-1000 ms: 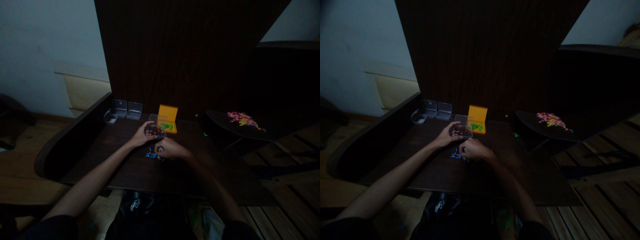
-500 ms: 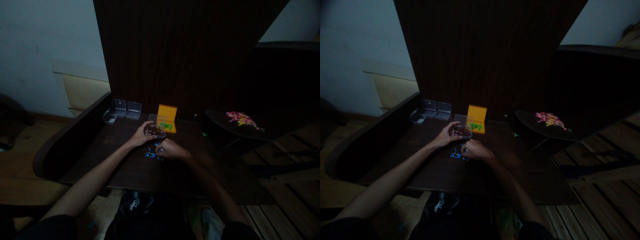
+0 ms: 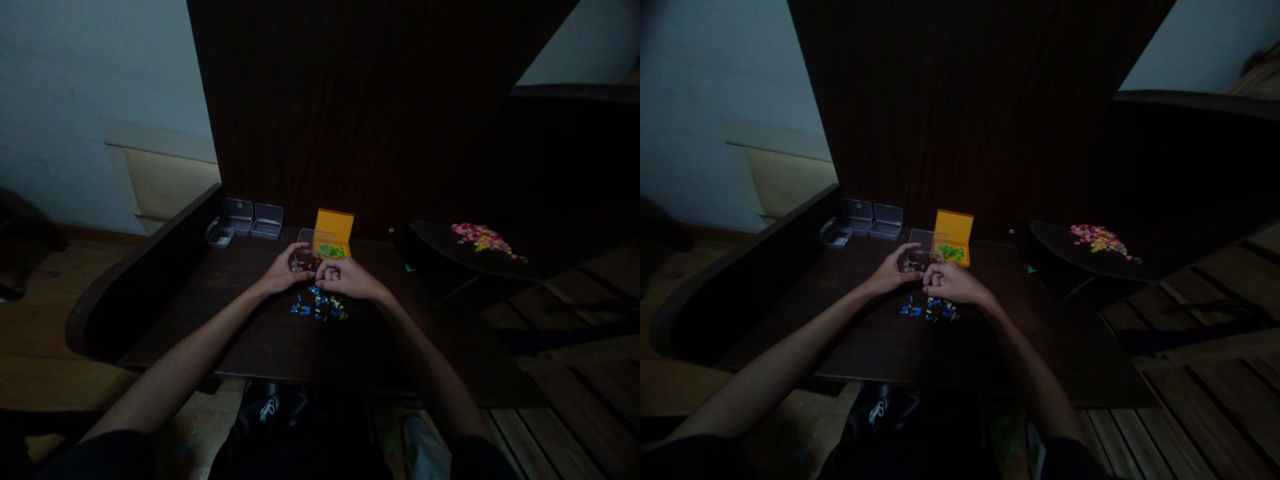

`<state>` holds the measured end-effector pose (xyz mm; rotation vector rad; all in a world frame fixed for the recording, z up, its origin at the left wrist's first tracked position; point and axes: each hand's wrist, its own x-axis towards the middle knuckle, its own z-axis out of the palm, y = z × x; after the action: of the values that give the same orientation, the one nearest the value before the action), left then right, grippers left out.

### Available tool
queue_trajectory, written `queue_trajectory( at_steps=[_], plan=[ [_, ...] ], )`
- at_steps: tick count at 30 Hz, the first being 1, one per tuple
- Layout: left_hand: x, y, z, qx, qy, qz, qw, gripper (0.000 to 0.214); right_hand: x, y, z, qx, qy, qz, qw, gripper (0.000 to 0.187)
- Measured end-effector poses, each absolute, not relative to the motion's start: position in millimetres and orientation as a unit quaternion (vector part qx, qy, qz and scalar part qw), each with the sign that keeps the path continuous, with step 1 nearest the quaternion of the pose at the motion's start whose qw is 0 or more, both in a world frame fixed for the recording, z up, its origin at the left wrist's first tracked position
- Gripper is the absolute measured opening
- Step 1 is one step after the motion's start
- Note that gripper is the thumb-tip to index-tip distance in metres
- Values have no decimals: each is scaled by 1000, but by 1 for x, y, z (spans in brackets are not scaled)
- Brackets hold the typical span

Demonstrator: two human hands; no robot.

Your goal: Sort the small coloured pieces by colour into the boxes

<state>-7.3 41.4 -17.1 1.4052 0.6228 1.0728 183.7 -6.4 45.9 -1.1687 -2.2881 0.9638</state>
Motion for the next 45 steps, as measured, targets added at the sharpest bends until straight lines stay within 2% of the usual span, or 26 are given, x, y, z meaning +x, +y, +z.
queue_trajectory(
  at_steps=[5, 10, 20, 32, 45],
  plan=[
    [-4, 38, -16, 614, 253, 446, 600, 73, 183, 16, 53, -446, -798, 307, 265, 13],
    [-4, 35, -15, 637, 247, 438, 585, 71, 173, 31, 49, -467, -816, 254, 229, 7],
    [-5, 37, -18, 676, 261, 430, 539, 79, 157, 35, 50, -485, -825, 251, 144, 16],
    [-5, 34, -15, 663, 265, 424, 557, 75, 156, 40, 49, -539, -778, 282, 158, 16],
    [-5, 36, -16, 667, 275, 423, 548, 75, 159, 38, 47, -529, -783, 285, 162, 17]
  ],
)
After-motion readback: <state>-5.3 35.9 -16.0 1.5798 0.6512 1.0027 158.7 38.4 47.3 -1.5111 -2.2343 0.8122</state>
